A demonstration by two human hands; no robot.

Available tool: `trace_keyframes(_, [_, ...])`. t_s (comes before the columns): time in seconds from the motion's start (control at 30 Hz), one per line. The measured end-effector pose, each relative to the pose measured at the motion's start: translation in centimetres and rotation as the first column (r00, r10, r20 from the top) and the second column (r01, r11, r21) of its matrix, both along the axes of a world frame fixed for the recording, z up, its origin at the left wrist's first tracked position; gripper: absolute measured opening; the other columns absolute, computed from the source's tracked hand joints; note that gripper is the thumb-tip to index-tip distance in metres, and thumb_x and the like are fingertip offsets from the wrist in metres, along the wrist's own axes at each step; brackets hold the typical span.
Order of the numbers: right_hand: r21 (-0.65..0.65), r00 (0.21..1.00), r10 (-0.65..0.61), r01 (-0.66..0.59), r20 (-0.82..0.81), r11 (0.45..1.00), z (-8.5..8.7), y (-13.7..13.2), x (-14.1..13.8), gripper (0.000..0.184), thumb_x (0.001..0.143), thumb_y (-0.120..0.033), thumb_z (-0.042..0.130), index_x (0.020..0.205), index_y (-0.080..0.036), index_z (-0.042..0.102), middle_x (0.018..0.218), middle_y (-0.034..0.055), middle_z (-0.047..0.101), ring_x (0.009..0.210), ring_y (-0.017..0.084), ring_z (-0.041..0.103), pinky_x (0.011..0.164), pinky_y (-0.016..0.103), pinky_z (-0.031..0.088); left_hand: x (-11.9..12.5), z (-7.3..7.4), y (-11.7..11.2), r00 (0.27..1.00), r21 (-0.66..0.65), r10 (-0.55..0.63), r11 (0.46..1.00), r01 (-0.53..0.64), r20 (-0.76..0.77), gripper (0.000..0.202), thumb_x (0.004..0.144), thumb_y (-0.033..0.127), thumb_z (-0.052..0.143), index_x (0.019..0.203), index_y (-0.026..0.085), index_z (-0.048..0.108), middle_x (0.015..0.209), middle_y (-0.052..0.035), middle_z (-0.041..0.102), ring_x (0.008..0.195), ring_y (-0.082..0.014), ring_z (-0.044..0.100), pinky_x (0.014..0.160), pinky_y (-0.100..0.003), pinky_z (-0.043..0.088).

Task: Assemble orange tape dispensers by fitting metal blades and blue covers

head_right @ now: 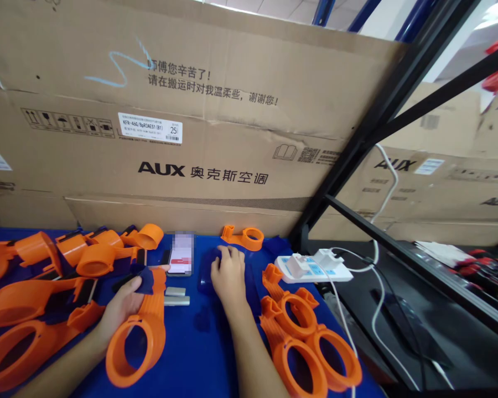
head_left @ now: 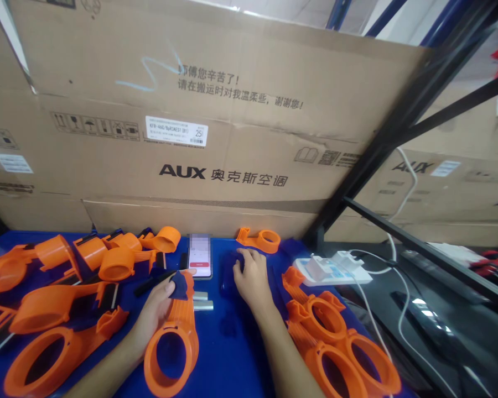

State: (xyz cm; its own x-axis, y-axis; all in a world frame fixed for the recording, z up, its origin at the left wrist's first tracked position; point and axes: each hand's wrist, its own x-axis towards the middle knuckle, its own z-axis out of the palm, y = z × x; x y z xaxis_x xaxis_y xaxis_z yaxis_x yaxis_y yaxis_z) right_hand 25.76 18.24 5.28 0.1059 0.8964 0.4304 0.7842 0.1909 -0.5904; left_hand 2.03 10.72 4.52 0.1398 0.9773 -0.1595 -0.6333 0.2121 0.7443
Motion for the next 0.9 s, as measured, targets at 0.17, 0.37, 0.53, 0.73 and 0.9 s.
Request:
trace_keyframes(0.17, [-0.055,0.984,-0.042,0.053,0.174,0.997,0.7,-1.4,-0.8,0.041,0.091,-0.046,0.062,0.124,-0.022,0.068,0.127,0.0172,0.062,0.119,0.038,0.052,0.100,0.057,0.038,-0.1,0.1,0.0,0.999,-0.015,-0.029,0.999,0.030,0.033,0.059,0.080,0.044,0.076,0.130,0.013,0.070,0.086,-0.0097,0.075,0.069,-0.0221,0.065,0.058,-0.029,0.048])
trace_keyframes(0.37, [-0.256,0.878,-0.001,0.141,0.478,0.956,0.6,-2.9,-2.8,0.072,0.085,-0.055,0.067,0.147,-0.024,0.051,0.138,0.0215,0.053,0.122,0.042,0.052,0.095,0.052,0.040,-0.1,0.1,0.1,0.998,-0.028,-0.046,0.999,0.047,0.038,0.064,0.080,0.045,0.075,0.135,0.015,0.066,0.077,-0.0073,0.071,0.062,-0.0219,0.063,0.054,-0.029,0.047])
trace_keyframes(0.53, [-0.290,0.868,-0.012,0.179,0.497,0.940,1.2,-2.6,-2.4,0.059,0.090,-0.037,0.061,0.146,-0.021,0.052,0.129,0.0188,0.058,0.115,0.036,0.058,0.090,0.043,0.044,-0.1,0.1,0.1,0.998,-0.025,-0.039,0.999,0.040,0.045,0.057,0.079,0.044,0.077,0.128,0.015,0.069,0.074,-0.0058,0.069,0.060,-0.0207,0.061,0.055,-0.029,0.047])
trace_keyframes(0.73, [-0.193,0.964,-0.008,0.061,0.267,0.979,2.2,-2.4,-1.6,0.052,0.090,-0.030,0.059,0.141,-0.019,0.056,0.128,0.0174,0.061,0.117,0.035,0.058,0.097,0.048,0.047,-0.2,0.2,0.0,1.000,-0.015,-0.015,1.000,0.015,0.001,0.055,0.079,0.045,0.078,0.124,0.015,0.071,0.080,-0.0068,0.073,0.064,-0.0205,0.064,0.056,-0.028,0.047])
trace_keyframes(0.9, [-0.009,0.812,0.534,-0.552,-0.236,0.834,4.1,-3.7,-2.2,0.047,0.098,-0.032,0.057,0.145,-0.029,0.054,0.130,0.0080,0.064,0.110,0.024,0.064,0.095,0.040,0.054,-0.3,0.4,0.3,0.987,0.043,0.112,0.993,-0.107,-0.113,0.053,0.082,0.043,0.078,0.129,0.021,0.068,0.108,-0.0094,0.078,0.082,-0.0249,0.073,0.069,-0.031,0.055])
